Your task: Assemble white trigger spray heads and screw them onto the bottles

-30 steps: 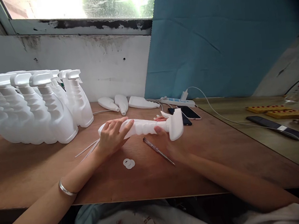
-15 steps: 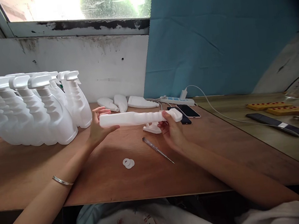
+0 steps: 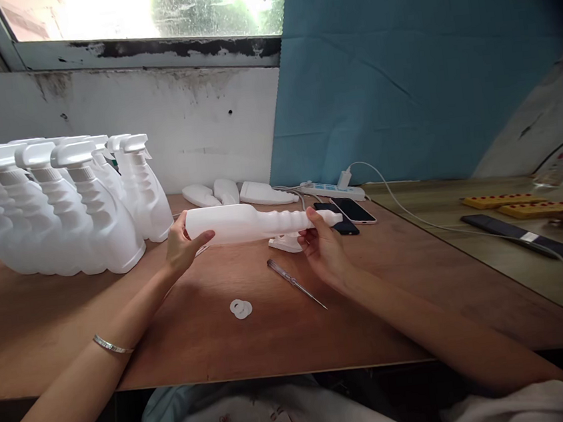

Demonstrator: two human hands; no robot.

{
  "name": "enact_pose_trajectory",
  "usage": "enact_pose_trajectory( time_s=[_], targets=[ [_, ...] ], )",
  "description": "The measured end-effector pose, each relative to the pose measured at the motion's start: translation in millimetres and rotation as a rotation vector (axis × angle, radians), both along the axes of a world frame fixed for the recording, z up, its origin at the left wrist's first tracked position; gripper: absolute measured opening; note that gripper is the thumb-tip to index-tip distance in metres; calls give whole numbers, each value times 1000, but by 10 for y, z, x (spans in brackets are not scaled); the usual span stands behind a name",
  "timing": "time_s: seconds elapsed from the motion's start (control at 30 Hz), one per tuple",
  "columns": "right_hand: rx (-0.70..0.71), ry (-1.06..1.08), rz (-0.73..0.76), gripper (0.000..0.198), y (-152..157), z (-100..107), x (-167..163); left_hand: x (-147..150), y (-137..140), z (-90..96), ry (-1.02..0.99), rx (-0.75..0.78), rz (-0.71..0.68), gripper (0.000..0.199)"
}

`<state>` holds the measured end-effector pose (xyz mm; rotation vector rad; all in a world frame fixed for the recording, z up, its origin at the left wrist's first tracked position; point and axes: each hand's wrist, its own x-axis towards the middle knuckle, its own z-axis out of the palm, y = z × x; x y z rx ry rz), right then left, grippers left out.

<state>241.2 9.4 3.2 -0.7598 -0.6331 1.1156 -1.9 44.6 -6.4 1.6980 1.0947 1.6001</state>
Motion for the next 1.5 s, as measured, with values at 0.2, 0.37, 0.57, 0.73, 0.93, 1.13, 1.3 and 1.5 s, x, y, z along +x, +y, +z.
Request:
enact_pose_trajectory(
  time_s=[0.2, 0.37, 0.57, 0.73, 0.93, 1.13, 1.3, 1.5],
  targets=[
    [357, -517, -119, 27, -59, -62, 40, -1, 73, -23, -267, -318, -158, 57],
    [541, -777, -214, 25, -99, -83, 107, -74, 86, 38, -263, -678, -339, 47],
    [569, -918, -220, 25, -130, -94, 117, -134, 144, 59, -390, -860, -494, 26],
    [284, -629, -212, 31, -31, -98, 88, -89, 148, 29, -435, -587, -529, 44],
    [196, -333, -201, 30, 121, -98, 85, -36, 55, 7, -248, -465, -524, 75],
    [186, -330, -160, 30, 96, -139, 68, 24, 10, 3, -226, -392, -422, 63],
    [176, -408, -164, 33, 107, -170, 65, 34, -7, 46, -285, -370, -383, 49],
    [391, -765, -194, 27, -53, -125, 75, 26, 51, 14, -261, -516, -225, 49]
  ],
)
